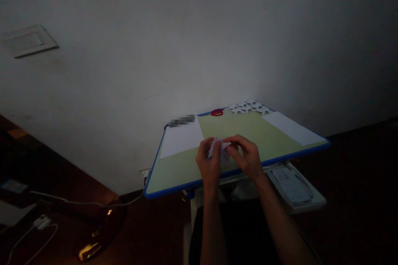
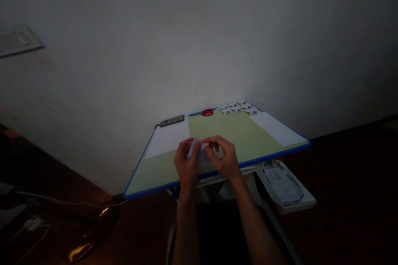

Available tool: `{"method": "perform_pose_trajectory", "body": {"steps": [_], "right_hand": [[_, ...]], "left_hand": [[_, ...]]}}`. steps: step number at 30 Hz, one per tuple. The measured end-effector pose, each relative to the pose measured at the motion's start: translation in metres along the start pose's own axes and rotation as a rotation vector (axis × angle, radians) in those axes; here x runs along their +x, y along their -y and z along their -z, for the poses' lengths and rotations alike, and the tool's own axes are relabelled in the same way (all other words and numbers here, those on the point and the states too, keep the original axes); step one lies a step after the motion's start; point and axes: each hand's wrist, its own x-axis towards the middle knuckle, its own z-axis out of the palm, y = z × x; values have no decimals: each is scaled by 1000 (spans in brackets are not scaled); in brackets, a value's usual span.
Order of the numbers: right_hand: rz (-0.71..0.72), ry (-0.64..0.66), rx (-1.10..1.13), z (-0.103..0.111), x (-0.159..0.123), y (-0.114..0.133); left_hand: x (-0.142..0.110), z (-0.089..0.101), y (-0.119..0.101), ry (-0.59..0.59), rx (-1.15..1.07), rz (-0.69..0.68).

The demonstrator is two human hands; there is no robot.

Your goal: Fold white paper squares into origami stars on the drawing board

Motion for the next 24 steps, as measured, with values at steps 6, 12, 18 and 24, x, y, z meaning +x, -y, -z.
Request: {"method": "perform_pose_trajectory", "body": {"steps": [6,12,18,24], "right_hand": [[32,11,0,1,2,0],[52,-79,-59,-1,5,-2],[49,-80,-9,-3,5,-5],[12,-83,21,-4,4,-8]], "left_hand": [[1,2,1,-14,-13,26],[1,2,-3,26,-40,24],[0,2,-1,68,-101,28],[-1,1,0,77,-151,72]]}}
